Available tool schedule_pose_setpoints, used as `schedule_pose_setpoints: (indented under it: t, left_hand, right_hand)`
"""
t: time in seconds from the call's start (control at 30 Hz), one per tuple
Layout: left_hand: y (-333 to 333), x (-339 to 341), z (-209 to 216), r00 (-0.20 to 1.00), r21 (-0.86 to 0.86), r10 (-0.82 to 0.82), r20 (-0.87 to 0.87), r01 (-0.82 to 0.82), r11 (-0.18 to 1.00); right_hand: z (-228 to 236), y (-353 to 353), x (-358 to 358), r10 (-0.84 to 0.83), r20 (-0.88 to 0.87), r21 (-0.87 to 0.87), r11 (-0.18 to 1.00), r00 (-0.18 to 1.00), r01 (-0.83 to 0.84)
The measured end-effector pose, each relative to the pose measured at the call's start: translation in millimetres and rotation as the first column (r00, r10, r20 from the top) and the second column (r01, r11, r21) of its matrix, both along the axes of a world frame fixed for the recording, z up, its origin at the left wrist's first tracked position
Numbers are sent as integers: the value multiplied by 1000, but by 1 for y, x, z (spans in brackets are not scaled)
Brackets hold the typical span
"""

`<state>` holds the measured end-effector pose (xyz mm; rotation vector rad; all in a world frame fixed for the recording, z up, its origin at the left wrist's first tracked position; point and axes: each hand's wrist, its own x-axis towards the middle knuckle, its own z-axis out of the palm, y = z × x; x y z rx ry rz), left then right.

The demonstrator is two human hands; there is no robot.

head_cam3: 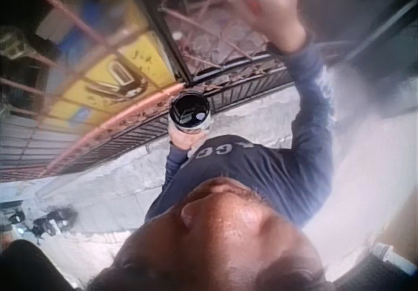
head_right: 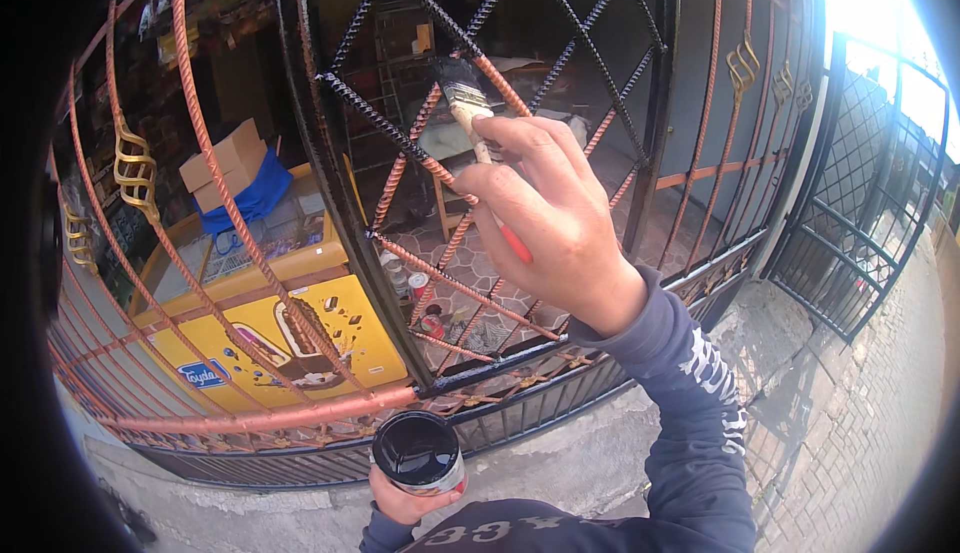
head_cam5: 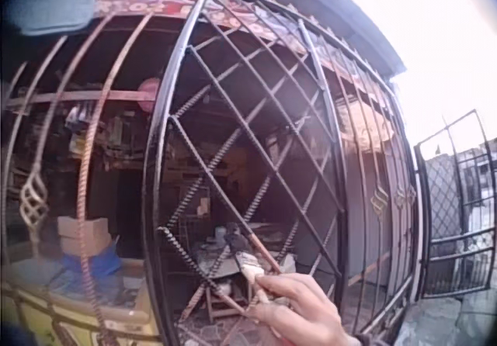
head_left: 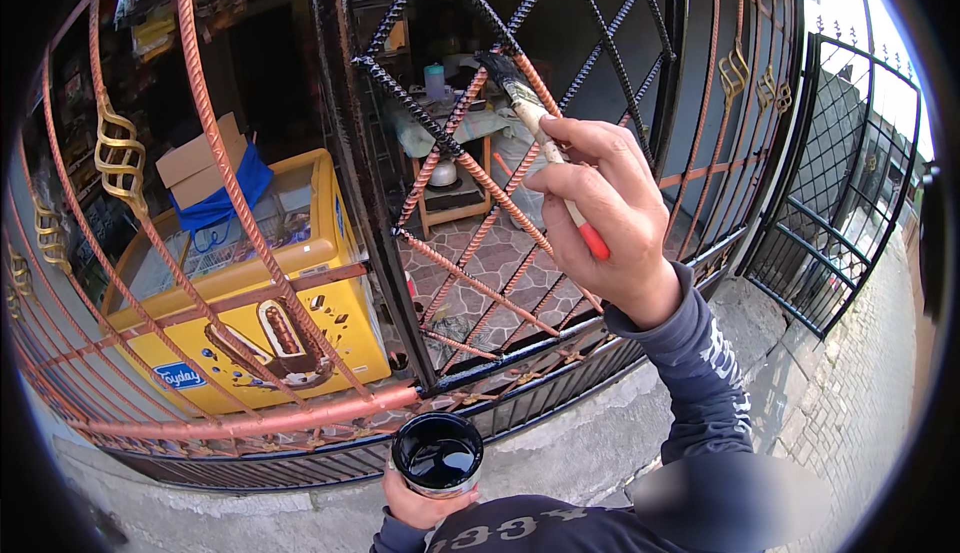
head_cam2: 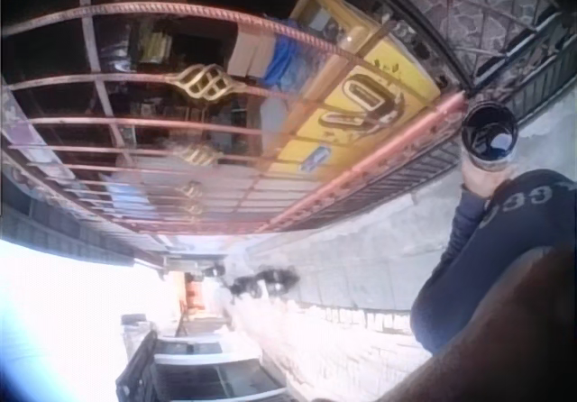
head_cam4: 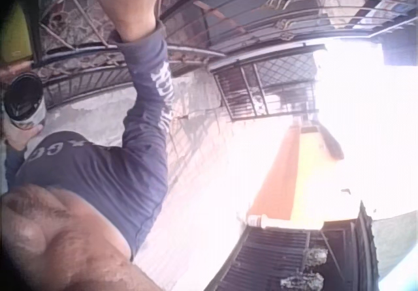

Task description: The person paints a metal gate black using a paintbrush and a paint can. They repeatedly dip the brush into the can and apply paint to the gate's bars and decorative elements. The person moves along the gate to cover different sections and finishes by placing the can and brush on a table inside the shop.

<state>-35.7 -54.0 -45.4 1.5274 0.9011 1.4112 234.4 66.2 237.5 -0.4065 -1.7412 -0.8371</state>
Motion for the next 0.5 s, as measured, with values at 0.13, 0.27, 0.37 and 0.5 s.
schedule_pose_setpoints:
  t: [0.13, 0.27, 0.37, 0.5]
  left_hand:
    - [34, -18, 25, 987, 6, -159, -23, 159, 987]
    - [50, -18, 32, 982, 28, -186, -4, 186, 982]
    - [54, -13, 38, 971, -23, -237, 40, 238, 971]
    - [55, -5, 42, 964, -6, -233, 131, 236, 972]
  right_hand:
    - [19, -17, -20, -34, 29, -120, 992, 999, 37]
    - [24, -28, -23, -109, 50, -83, 990, 993, 113]
    - [28, -23, -22, -128, 70, -127, 982, 989, 136]
    - [32, -22, -20, -35, 99, -82, 996, 995, 43]
